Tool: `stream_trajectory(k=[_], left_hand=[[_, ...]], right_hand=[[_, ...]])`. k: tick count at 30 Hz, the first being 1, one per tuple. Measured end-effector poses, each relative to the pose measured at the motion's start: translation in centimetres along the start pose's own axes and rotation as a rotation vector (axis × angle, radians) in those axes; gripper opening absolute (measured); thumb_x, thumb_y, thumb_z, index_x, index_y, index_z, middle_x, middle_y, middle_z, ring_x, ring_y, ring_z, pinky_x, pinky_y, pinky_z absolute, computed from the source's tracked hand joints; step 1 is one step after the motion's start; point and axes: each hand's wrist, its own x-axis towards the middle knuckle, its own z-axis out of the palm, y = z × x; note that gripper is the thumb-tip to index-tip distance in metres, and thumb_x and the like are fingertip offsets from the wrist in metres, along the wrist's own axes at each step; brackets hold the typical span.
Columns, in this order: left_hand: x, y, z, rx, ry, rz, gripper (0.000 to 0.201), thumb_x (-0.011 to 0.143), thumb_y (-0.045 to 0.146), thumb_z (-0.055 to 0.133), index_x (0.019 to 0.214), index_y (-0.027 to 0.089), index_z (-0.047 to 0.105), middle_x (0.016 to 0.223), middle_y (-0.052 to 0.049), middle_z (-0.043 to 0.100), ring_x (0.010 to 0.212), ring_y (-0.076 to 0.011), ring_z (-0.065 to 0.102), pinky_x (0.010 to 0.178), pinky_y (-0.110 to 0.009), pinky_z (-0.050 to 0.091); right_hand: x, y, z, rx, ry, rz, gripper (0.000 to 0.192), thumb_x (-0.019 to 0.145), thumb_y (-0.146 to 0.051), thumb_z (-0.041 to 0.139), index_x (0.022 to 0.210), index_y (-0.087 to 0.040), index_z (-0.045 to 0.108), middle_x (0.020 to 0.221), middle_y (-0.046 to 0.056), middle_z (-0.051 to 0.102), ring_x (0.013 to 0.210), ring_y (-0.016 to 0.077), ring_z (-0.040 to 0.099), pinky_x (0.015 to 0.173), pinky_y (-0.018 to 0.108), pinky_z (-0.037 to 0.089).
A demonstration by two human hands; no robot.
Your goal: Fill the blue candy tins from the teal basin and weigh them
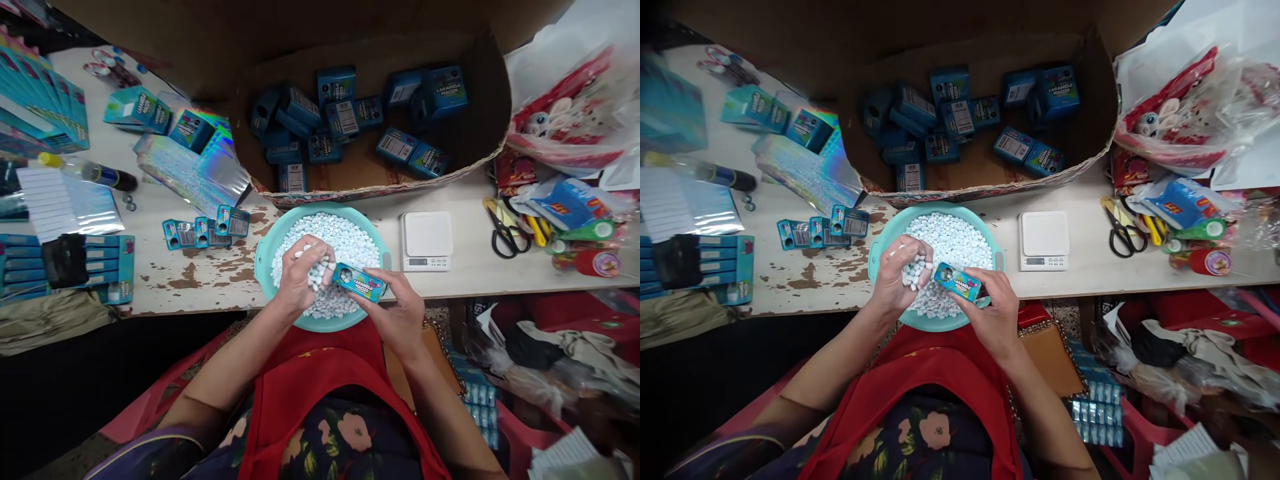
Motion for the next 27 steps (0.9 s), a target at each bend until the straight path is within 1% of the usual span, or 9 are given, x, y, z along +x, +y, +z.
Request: stream_trajectory(k=[3, 6, 8, 10, 11, 14, 16, 21, 27], left_hand=[[-0.9, 1.1, 1.0, -0.073, 0.009, 0.108, 0.025, 0.079, 0.037, 0.066, 0.072, 0.018, 0.051, 0.072, 0.001, 0.059, 0.044, -0.0080, 0.054, 0.041, -0.021, 0.041], [-1.0, 1.0, 1.2, -0.087, 0.071, 0.225, 0.025, 0.078, 0.033, 0.068, 0.070, 0.018, 0.049, 0.071, 0.004, 0.052, 0.054, -0.0104, 0.060, 0.050, -0.024, 0.049], [-0.9, 0.8, 1.1, -0.064, 0.089, 0.279, 0.024, 0.078, 0.032, 0.069, 0.071, 0.018, 0.050, 0.077, 0.003, 0.055, 0.057, -0.0106, 0.062, 0.054, -0.026, 0.051], [-0.8, 0.7, 1.0, -0.037, 0.085, 0.301, 0.021, 0.079, 0.032, 0.068, 0.075, 0.018, 0.053, 0.085, 0.000, 0.061, 0.059, -0.0114, 0.064, 0.056, -0.027, 0.052], [-0.8, 0.7, 1.0, -0.030, 0.076, 0.308, 0.019, 0.080, 0.031, 0.067, 0.076, 0.019, 0.054, 0.085, 0.000, 0.062, 0.060, -0.0121, 0.065, 0.057, -0.027, 0.052], [-0.8, 0.7, 1.2, -0.013, 0.061, 0.337, 0.017, 0.082, 0.030, 0.065, 0.075, 0.019, 0.055, 0.071, 0.001, 0.060, 0.060, -0.0135, 0.064, 0.058, -0.028, 0.052], [-0.9, 0.8, 1.4, 0.019, 0.088, 0.356, 0.021, 0.082, 0.032, 0.066, 0.071, 0.019, 0.054, 0.065, 0.002, 0.057, 0.057, -0.0124, 0.061, 0.058, -0.028, 0.051], [-1.1, 1.0, 1.8, 0.041, 0.138, 0.361, 0.025, 0.083, 0.034, 0.067, 0.069, 0.019, 0.052, 0.065, 0.003, 0.055, 0.052, -0.0106, 0.058, 0.051, -0.025, 0.048], [-1.0, 1.3, 1.9, 0.043, 0.150, 0.394, 0.020, 0.083, 0.029, 0.067, 0.072, 0.018, 0.055, 0.064, 0.002, 0.059, 0.053, -0.0117, 0.061, 0.053, -0.025, 0.049]], right_hand=[[0.1, -0.9, 1.0, 0.002, -0.040, -0.070, 0.033, 0.076, -0.031, 0.078, 0.107, -0.026, 0.066, 0.101, 0.004, 0.073, 0.096, 0.0222, 0.067, 0.084, 0.039, 0.055], [0.1, -1.4, 1.6, 0.014, -0.059, -0.071, 0.032, 0.077, -0.029, 0.077, 0.106, -0.025, 0.065, 0.100, 0.003, 0.073, 0.093, 0.0211, 0.067, 0.082, 0.037, 0.054], [0.2, -1.6, 1.7, 0.022, -0.058, -0.058, 0.031, 0.077, -0.026, 0.076, 0.105, -0.025, 0.064, 0.100, 0.003, 0.072, 0.094, 0.0204, 0.067, 0.083, 0.036, 0.054], [0.3, -1.8, 1.7, 0.027, -0.061, -0.055, 0.030, 0.078, -0.023, 0.075, 0.105, -0.024, 0.063, 0.101, 0.003, 0.072, 0.095, 0.0203, 0.067, 0.084, 0.036, 0.054], [0.3, -1.9, 1.7, 0.029, -0.062, -0.055, 0.030, 0.078, -0.021, 0.074, 0.105, -0.024, 0.063, 0.102, 0.003, 0.071, 0.095, 0.0203, 0.067, 0.085, 0.036, 0.054], [0.3, -2.2, 1.5, 0.041, -0.058, -0.058, 0.030, 0.078, -0.022, 0.073, 0.105, -0.025, 0.062, 0.102, 0.003, 0.071, 0.095, 0.0203, 0.067, 0.085, 0.036, 0.054], [0.3, -2.3, 1.5, 0.057, -0.051, -0.062, 0.030, 0.078, -0.023, 0.073, 0.106, -0.025, 0.062, 0.102, 0.003, 0.071, 0.095, 0.0203, 0.067, 0.085, 0.036, 0.054], [0.3, -2.3, 1.6, 0.097, -0.023, -0.028, 0.031, 0.077, -0.023, 0.075, 0.105, -0.025, 0.063, 0.102, 0.003, 0.071, 0.096, 0.0199, 0.068, 0.085, 0.034, 0.055], [0.5, -2.1, 2.0, 0.129, -0.045, -0.012, 0.031, 0.077, -0.023, 0.075, 0.105, -0.025, 0.063, 0.103, 0.003, 0.071, 0.098, 0.0203, 0.067, 0.087, 0.035, 0.054]])
